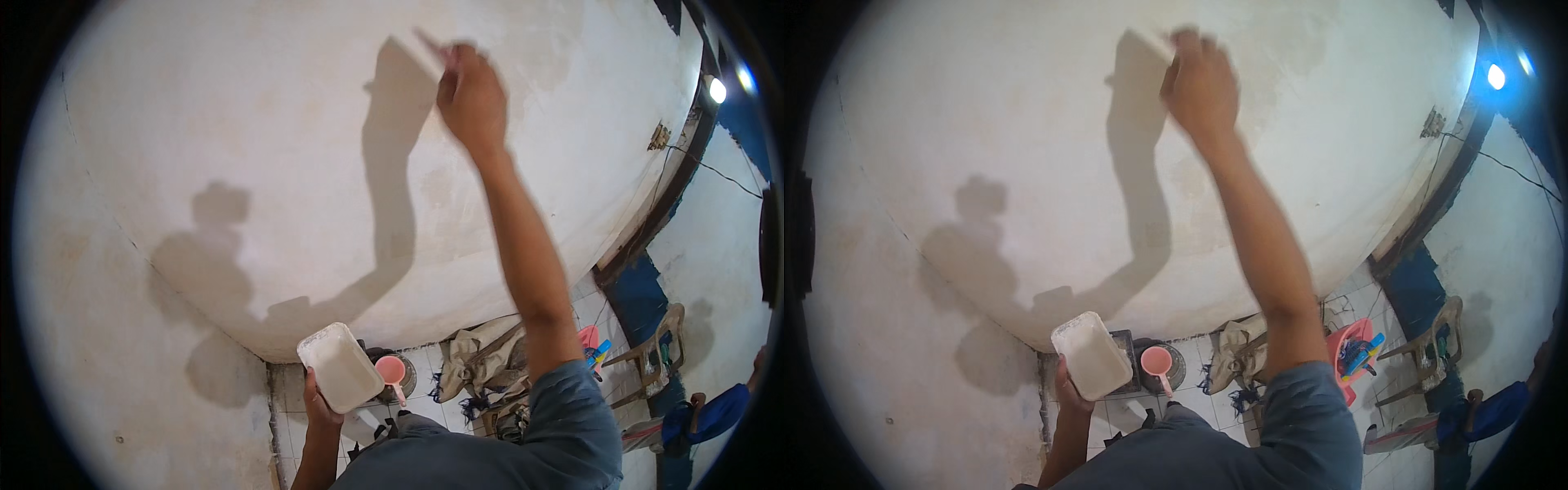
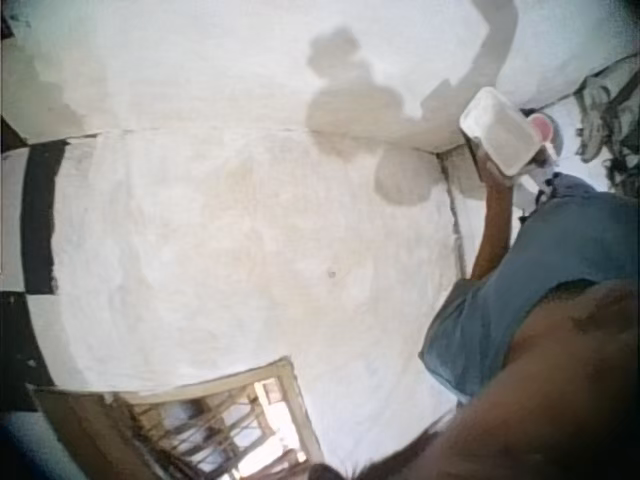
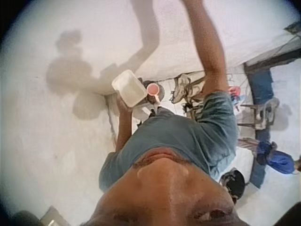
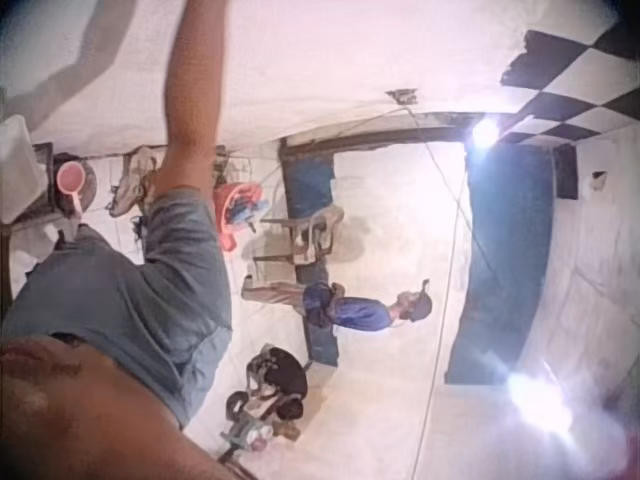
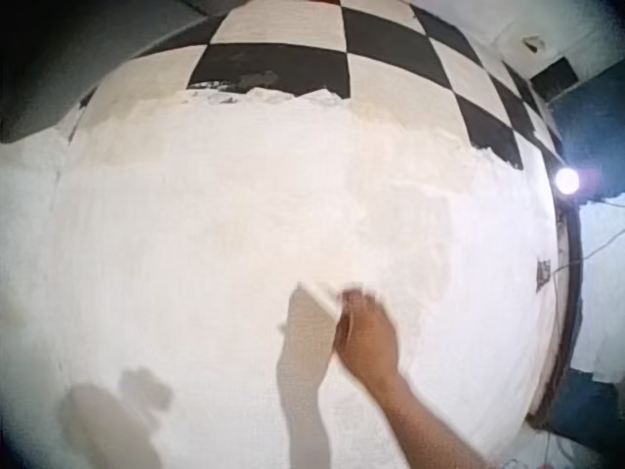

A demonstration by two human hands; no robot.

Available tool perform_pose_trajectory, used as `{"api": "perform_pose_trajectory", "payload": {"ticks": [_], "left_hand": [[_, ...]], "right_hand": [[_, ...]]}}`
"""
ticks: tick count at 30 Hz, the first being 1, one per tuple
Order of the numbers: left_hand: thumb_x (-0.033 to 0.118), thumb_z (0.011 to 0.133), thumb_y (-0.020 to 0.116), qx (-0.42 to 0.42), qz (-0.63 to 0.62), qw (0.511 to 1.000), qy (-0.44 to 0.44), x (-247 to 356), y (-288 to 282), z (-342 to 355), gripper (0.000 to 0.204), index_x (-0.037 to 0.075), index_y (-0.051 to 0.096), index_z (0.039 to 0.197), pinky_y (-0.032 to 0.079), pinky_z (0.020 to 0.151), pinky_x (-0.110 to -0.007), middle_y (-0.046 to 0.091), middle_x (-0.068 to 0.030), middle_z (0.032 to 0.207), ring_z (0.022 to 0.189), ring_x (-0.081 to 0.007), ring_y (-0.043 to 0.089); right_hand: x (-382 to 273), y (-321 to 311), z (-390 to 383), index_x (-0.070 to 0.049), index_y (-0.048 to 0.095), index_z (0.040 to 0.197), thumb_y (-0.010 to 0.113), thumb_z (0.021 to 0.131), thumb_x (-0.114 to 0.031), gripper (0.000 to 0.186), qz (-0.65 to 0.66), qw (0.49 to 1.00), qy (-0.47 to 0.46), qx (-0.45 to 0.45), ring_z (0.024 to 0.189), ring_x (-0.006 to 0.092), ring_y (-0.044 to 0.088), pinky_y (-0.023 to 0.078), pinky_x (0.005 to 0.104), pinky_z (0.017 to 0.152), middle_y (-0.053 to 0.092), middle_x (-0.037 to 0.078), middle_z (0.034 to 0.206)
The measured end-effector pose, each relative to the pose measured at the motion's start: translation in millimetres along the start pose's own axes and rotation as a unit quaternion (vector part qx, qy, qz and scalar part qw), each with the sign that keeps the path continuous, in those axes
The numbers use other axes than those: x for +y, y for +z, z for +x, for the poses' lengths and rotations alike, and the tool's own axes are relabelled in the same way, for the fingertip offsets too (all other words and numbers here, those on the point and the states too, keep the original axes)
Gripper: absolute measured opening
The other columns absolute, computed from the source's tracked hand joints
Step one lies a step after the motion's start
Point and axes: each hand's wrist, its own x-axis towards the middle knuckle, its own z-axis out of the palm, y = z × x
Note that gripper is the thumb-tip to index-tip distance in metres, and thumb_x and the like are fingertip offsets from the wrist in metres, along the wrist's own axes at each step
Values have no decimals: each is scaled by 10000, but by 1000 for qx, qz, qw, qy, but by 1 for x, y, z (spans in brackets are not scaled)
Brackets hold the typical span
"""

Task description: The person applies white plaster to a wall using a hand spreader, picking up more plaster from a white tray between applications.

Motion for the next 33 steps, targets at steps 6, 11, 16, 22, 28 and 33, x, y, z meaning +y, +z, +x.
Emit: {"api": "perform_pose_trajectory", "payload": {"ticks": [6,11,16,22,28,33], "left_hand": [[413,1010,477,38,36,998,-22,19,-12,-39,532,59,461,1407,468,1035,-433,590,-113,1322,1206,-274,585],[424,1007,469,16,40,999,-27,22,-6,-11,548,44,463,1401,468,1033,-437,595,-116,1314,1200,-276,589],[428,1004,463,17,52,998,-18,35,-4,-14,560,40,453,1408,469,1028,-446,584,-122,1328,1203,-285,585],[434,997,473,18,58,998,-8,30,2,-17,568,40,454,1407,471,1025,-446,581,-125,1328,1205,-290,582],[426,983,509,44,58,997,-10,30,-14,-20,568,46,460,1403,471,1026,-444,589,-119,1318,1200,-287,584],[428,976,529,13,43,998,-31,33,-3,-17,576,50,462,1405,468,1030,-444,589,-118,1323,1197,-288,588]], "right_hand": [[28,-6,17,-88,620,1102,554,867,-43,249,-29,987,-60,-143,1006,363,615,504,473,837,664,153,1061],[7,32,-178,-192,626,1055,672,830,-179,230,-55,978,-177,-95,1147,292,586,459,444,926,614,43,1135],[-9,-13,-92,-103,634,1039,549,873,-49,194,-6,990,-74,-121,977,325,604,473,456,862,660,107,1055],[34,-54,125,-15,629,1084,488,844,49,286,-53,993,-86,-62,1073,383,613,502,463,914,667,184,1097],[60,22,8,-144,635,1083,622,866,-145,217,-124,986,17,-114,953,379,613,519,519,768,661,134,1069],[6,4,-165,-116,627,1068,670,742,29,359,-25,997,-43,-61,963,347,600,498,413,820,627,116,1067]]}}
